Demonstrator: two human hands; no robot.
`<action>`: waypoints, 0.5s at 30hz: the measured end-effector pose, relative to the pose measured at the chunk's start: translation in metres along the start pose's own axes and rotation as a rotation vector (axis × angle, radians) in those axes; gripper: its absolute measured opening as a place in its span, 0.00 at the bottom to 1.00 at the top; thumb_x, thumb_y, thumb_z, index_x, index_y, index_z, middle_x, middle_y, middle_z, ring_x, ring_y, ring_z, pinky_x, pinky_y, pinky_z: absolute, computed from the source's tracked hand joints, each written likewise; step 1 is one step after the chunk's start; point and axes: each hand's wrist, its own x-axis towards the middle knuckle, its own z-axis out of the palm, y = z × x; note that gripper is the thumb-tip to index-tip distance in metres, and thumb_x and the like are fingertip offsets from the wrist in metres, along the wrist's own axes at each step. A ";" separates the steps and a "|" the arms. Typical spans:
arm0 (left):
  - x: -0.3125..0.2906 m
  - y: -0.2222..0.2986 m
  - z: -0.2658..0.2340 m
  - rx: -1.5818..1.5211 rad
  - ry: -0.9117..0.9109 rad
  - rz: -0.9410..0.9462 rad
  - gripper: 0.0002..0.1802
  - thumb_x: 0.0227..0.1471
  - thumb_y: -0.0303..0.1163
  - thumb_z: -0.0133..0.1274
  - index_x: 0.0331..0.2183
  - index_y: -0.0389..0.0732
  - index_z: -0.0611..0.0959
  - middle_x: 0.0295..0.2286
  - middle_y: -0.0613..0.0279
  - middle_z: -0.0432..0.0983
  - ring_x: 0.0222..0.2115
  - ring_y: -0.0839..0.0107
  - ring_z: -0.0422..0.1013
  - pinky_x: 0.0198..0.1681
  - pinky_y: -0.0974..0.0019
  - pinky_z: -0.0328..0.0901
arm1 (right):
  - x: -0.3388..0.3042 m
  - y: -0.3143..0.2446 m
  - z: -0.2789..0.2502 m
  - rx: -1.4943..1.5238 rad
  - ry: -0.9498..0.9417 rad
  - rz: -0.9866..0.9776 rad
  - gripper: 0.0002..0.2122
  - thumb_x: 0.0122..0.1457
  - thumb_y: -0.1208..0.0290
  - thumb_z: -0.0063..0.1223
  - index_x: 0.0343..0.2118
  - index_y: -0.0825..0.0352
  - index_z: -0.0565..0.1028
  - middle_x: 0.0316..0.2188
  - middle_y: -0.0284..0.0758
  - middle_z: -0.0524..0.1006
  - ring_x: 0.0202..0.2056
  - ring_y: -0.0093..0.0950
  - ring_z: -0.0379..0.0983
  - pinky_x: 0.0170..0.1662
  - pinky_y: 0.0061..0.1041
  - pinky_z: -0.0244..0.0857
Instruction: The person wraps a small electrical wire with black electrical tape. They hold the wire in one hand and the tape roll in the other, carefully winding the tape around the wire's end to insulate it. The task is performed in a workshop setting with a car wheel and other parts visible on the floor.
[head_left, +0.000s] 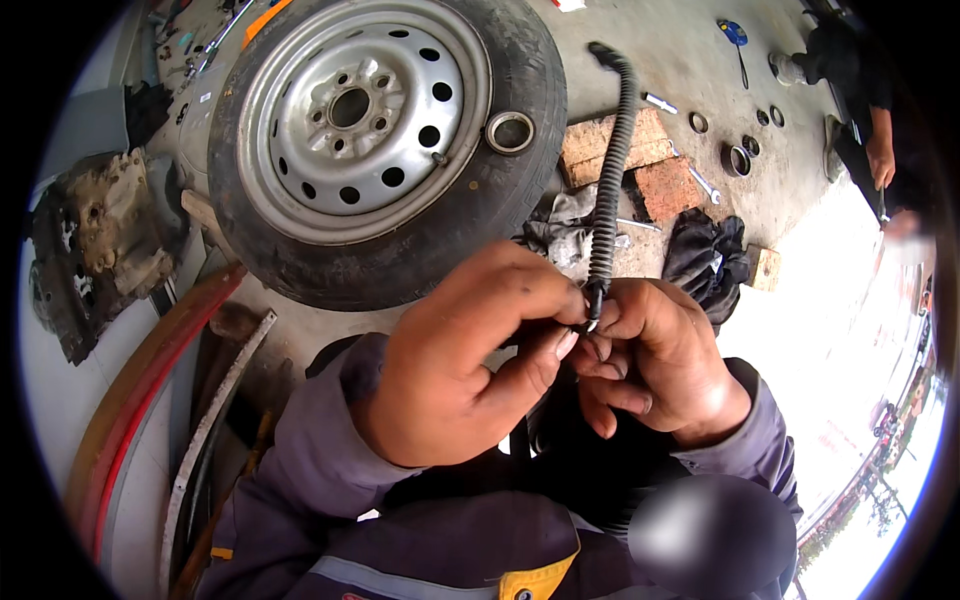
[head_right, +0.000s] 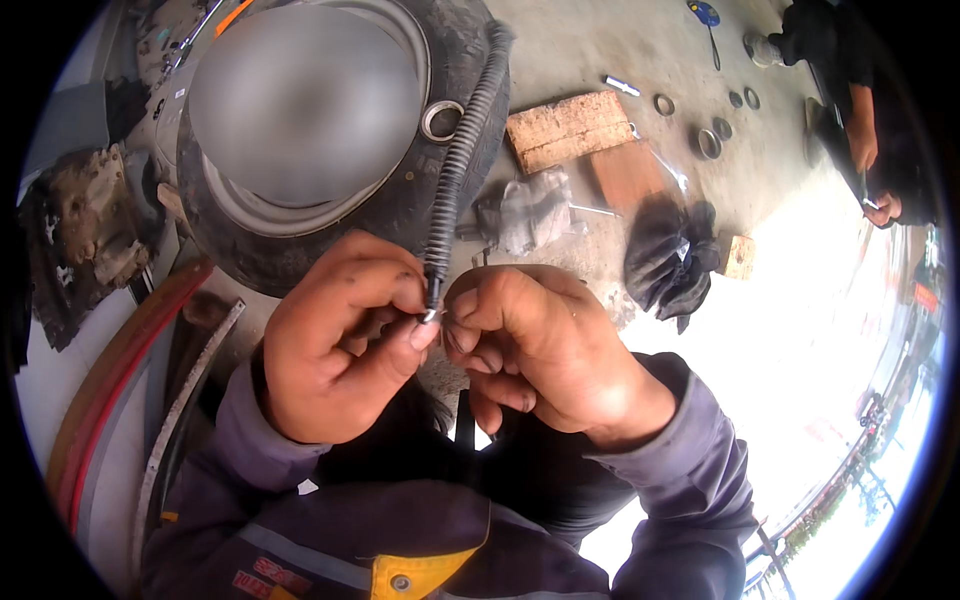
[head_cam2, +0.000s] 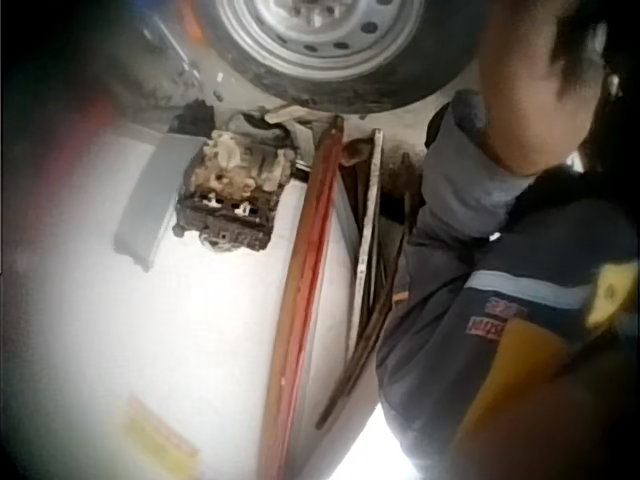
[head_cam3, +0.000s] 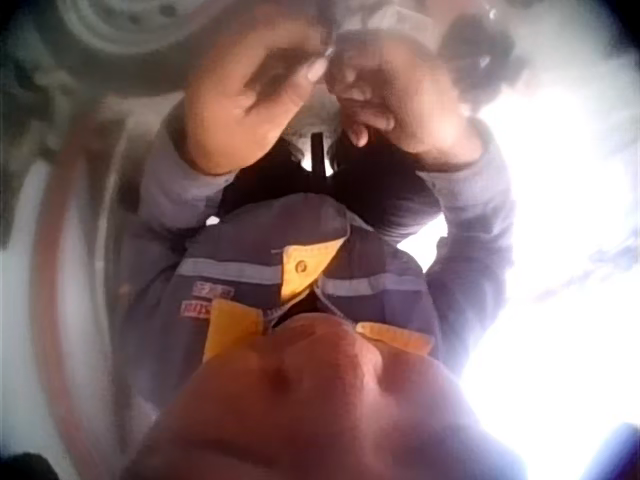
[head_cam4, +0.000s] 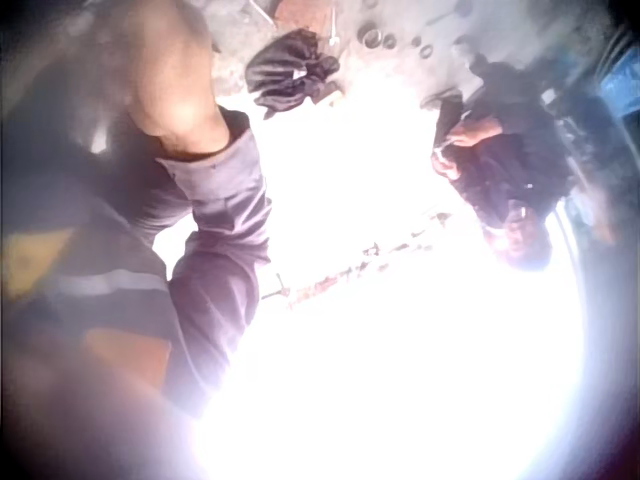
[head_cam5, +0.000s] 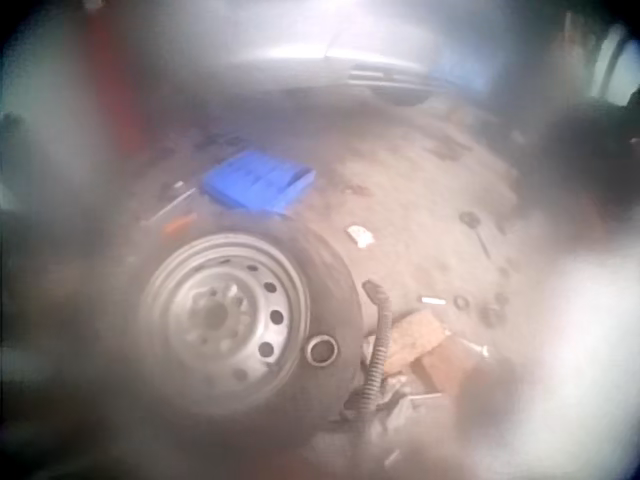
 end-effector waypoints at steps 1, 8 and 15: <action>-0.001 -0.001 0.000 -0.045 0.002 -0.003 0.10 0.59 0.19 0.55 0.43 0.34 0.74 0.39 0.57 0.70 0.33 0.77 0.71 0.33 0.74 0.67 | -0.003 -0.002 0.004 -0.141 0.061 -0.031 0.15 0.66 0.65 0.44 0.34 0.74 0.76 0.24 0.37 0.74 0.16 0.25 0.69 0.24 0.22 0.69; 0.001 0.002 0.003 -0.571 0.061 -0.283 0.11 0.61 0.20 0.54 0.45 0.34 0.73 0.36 0.60 0.70 0.30 0.78 0.71 0.31 0.73 0.68 | 0.004 -0.013 0.003 -1.633 0.146 -1.202 0.14 0.48 0.74 0.66 0.39 0.70 0.79 0.33 0.40 0.77 0.28 0.34 0.77 0.27 0.29 0.70; -0.001 -0.002 0.003 -0.212 0.027 -0.061 0.12 0.57 0.18 0.56 0.44 0.33 0.75 0.37 0.59 0.71 0.35 0.80 0.69 0.33 0.76 0.66 | -0.001 -0.003 0.016 -0.298 0.118 -0.109 0.12 0.64 0.66 0.50 0.30 0.71 0.72 0.25 0.38 0.74 0.18 0.29 0.70 0.23 0.24 0.68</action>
